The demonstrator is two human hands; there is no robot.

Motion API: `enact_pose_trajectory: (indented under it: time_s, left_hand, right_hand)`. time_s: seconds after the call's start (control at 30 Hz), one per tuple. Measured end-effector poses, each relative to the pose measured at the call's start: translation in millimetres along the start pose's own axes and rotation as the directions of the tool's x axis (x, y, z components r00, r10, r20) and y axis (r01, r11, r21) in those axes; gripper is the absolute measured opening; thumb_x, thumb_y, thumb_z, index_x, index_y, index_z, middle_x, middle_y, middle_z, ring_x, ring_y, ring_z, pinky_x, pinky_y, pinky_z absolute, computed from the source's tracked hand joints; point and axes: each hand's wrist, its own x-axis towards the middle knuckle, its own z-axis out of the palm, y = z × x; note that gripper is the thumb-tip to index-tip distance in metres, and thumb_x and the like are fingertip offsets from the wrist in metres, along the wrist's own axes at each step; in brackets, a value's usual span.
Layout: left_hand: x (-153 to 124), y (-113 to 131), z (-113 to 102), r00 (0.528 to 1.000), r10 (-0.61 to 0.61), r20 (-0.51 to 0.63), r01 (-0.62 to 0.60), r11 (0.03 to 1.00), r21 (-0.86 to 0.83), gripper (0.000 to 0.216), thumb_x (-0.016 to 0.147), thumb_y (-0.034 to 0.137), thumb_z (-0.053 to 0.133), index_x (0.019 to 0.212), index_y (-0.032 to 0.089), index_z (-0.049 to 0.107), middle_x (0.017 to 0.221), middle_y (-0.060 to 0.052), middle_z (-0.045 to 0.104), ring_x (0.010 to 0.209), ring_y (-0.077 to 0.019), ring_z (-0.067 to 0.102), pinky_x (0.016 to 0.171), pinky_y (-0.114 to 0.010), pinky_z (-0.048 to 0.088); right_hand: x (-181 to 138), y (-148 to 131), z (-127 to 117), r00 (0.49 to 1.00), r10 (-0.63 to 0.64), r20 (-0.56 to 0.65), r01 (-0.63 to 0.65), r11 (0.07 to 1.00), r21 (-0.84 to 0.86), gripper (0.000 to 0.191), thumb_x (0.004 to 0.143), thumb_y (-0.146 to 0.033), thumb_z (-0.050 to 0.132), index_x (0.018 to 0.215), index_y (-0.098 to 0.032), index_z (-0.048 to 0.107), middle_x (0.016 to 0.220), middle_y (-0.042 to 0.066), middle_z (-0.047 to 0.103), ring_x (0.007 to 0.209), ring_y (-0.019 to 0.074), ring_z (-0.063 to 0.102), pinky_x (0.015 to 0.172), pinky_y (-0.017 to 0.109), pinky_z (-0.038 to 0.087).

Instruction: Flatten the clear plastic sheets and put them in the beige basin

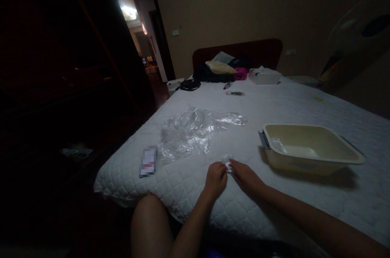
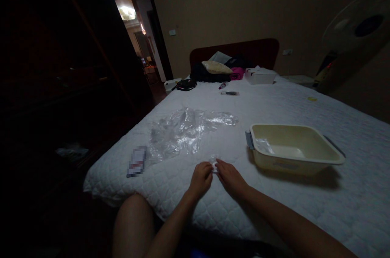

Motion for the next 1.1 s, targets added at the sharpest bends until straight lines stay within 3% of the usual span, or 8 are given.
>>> enact_pose_trajectory:
  time_s: [0.1,0.17,0.27,0.37,0.57,0.7,0.87,1.1]
  left_hand:
    - [-0.6,0.6,1.4,0.997,-0.070,-0.027,0.066,0.991,-0.120,0.023,0.073,0.010,0.049,0.091,0.018,0.060,0.095,-0.007,0.059,0.100,-0.0201,0.049,0.091,-0.040,0.037]
    - [0.1,-1.2,2.8,0.976,-0.210,-0.058,0.187,0.943,-0.276,0.024,0.073,0.013,0.053,0.096,0.019,0.059,0.096,-0.007,0.059,0.098,-0.0191,0.051,0.089,-0.038,0.039]
    - [4.6,-7.9,2.0,0.917,-0.399,-0.014,0.322,0.761,-0.564,0.036,0.067,0.018,0.063,0.102,0.019,0.057,0.109,-0.008,0.055,0.099,-0.0184,0.052,0.086,-0.033,0.041]
    - [10.4,-15.7,-3.8,0.884,-0.450,0.130,0.388,0.548,-0.741,0.035,0.062,0.026,0.070,0.094,0.018,0.061,0.107,-0.009,0.056,0.098,-0.0189,0.053,0.085,-0.031,0.041]
    - [10.7,-19.1,-17.0,0.721,-0.589,0.364,0.573,0.212,-0.792,0.031,0.055,0.037,0.074,0.075,0.016,0.063,0.073,-0.002,0.060,0.071,-0.0137,0.055,0.070,-0.028,0.043]
    - [10.8,-17.3,-20.9,0.684,-0.626,0.373,0.608,0.208,-0.766,0.033,0.062,0.045,0.067,0.083,0.020,0.063,0.078,-0.002,0.060,0.076,-0.0149,0.055,0.065,-0.025,0.042]
    - [14.3,-16.0,-20.3,0.789,-0.546,0.282,0.473,0.247,-0.846,0.037,0.053,0.038,0.076,0.081,0.016,0.064,0.083,-0.005,0.062,0.079,-0.0154,0.055,0.075,-0.027,0.041]
    - [12.7,-17.7,-19.8,0.710,-0.620,0.334,0.528,0.155,-0.835,0.033,0.051,0.036,0.077,0.070,0.015,0.060,0.065,0.000,0.055,0.063,-0.0099,0.051,0.063,-0.023,0.042]
  right_hand:
    - [4.5,-2.6,-5.8,0.998,0.018,-0.067,-0.015,0.999,0.045,0.028,0.083,-0.023,0.041,0.108,-0.017,0.054,0.121,0.013,0.050,0.110,0.0228,0.047,0.090,0.040,0.039]
    - [10.1,-5.9,-12.0,0.995,0.069,-0.077,-0.060,0.991,0.117,0.024,0.083,-0.025,0.042,0.101,-0.018,0.057,0.111,0.011,0.056,0.102,0.0216,0.052,0.086,0.039,0.041]
    - [22.6,-10.9,-22.2,0.988,0.157,-0.007,-0.149,0.946,0.290,0.023,0.084,-0.026,0.039,0.092,-0.017,0.058,0.091,0.008,0.062,0.084,0.0187,0.057,0.078,0.034,0.044]
    - [37.1,-14.7,-31.3,0.984,0.175,0.033,-0.172,0.893,0.417,0.022,0.083,-0.028,0.039,0.087,-0.017,0.058,0.086,0.007,0.063,0.081,0.0182,0.057,0.075,0.032,0.044]
    - [56.5,-19.4,-37.6,0.963,0.269,0.021,-0.235,0.799,0.553,0.026,0.080,-0.036,0.041,0.088,-0.017,0.056,0.080,0.004,0.062,0.074,0.0177,0.057,0.068,0.030,0.044]
    - [61.9,-21.9,-32.2,0.921,0.389,-0.006,-0.313,0.753,0.579,0.029,0.077,-0.041,0.044,0.086,-0.017,0.056,0.071,0.002,0.060,0.065,0.0167,0.056,0.060,0.028,0.043]
    - [66.7,-28.6,-29.7,0.911,0.412,-0.033,-0.316,0.746,0.586,0.027,0.075,-0.043,0.047,0.082,-0.018,0.056,0.067,0.000,0.057,0.060,0.0152,0.054,0.058,0.027,0.043]
    - [64.1,-27.4,-19.7,0.859,0.511,0.014,-0.393,0.642,0.658,0.035,0.067,-0.044,0.056,0.092,-0.018,0.053,0.073,0.001,0.058,0.065,0.0158,0.056,0.060,0.028,0.046]
